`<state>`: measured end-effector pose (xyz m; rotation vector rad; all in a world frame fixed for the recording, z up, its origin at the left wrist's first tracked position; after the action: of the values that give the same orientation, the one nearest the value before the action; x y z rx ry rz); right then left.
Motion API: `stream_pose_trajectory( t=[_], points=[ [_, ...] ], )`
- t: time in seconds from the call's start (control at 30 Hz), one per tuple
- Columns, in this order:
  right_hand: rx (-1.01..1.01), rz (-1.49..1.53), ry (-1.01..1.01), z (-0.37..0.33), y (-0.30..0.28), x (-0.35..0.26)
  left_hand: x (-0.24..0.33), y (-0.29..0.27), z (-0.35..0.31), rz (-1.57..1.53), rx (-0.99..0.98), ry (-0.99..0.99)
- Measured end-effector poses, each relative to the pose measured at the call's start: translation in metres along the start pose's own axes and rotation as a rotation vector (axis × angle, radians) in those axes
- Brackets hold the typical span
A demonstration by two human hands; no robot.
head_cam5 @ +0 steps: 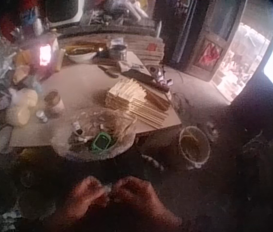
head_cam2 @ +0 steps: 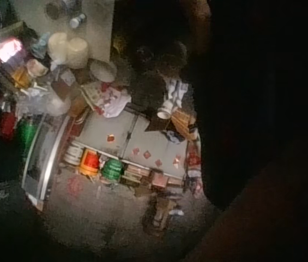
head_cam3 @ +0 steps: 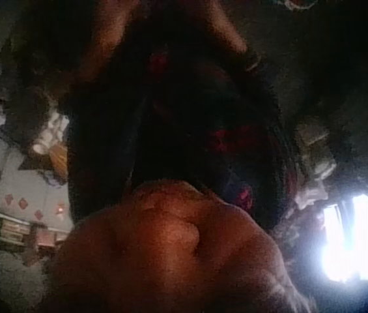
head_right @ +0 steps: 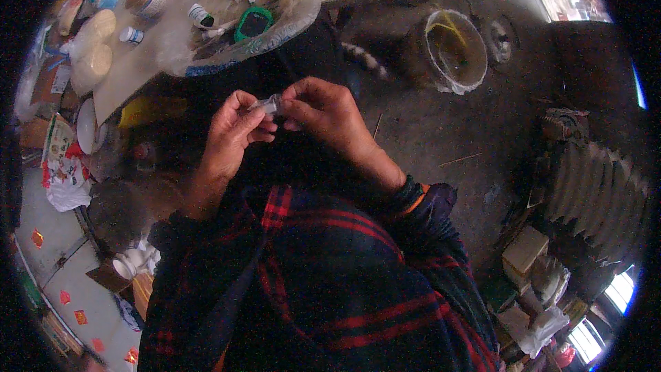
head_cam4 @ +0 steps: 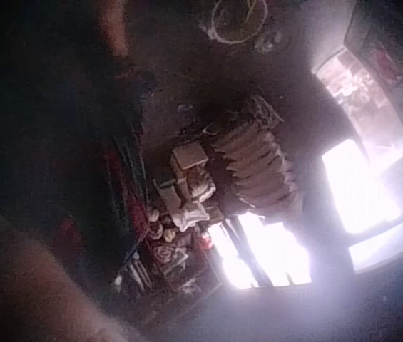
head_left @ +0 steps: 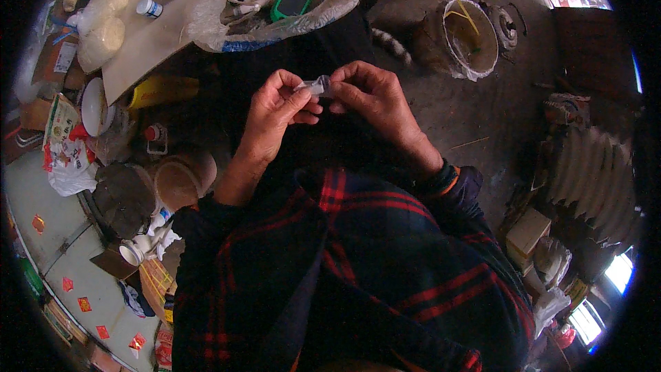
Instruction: The person opens a small green device, inserts a USB stick, and then removes it. They open the back cover, insert a battery, and close the cover. The person then applies a blue label to the device and handles a small white tube.
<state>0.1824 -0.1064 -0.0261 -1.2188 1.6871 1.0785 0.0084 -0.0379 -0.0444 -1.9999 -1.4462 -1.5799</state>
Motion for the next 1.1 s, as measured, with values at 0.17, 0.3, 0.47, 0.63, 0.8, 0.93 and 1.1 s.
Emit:
stream_pose_trajectory(
  t=[0.17, 0.3, 0.47, 0.63, 0.8, 0.93, 1.1],
  points=[
    [0.001, -0.133, -0.200, 0.002, 0.004, 0.005, 0.000, 0.001, 0.000, 0.014, -0.015, 0.018],
    [0.021, -0.268, -0.198, 0.001, 0.003, 0.006, 0.000, 0.003, 0.000, -0.005, -0.051, 0.004],
    [0.039, -0.160, -0.161, -0.002, 0.005, 0.005, 0.001, 0.002, 0.001, 0.068, -0.100, -0.035],
    [0.086, -0.223, -0.188, -0.005, 0.009, 0.005, -0.005, 0.003, 0.001, 0.102, -0.085, -0.054],
    [0.146, -0.621, -0.474, -0.006, 0.006, 0.000, -0.012, 0.002, 0.002, 0.122, -0.013, -0.016],
    [0.150, -0.712, -0.476, -0.005, 0.004, 0.000, -0.014, 0.001, 0.002, 0.134, -0.036, -0.035],
    [0.114, -0.493, -0.270, -0.005, 0.003, 0.004, -0.014, 0.003, 0.003, 0.136, -0.085, -0.011]
  ],
)
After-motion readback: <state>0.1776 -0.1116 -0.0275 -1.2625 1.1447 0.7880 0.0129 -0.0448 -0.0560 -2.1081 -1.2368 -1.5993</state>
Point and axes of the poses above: each hand's wrist, its own z-axis towards the middle knuckle, its own y-axis out of the palm, x = y × z, the point moved 2 cm from there along z, towards the middle knuckle, and after that the axes turned 1 degree about z, right-handed, at the moved point
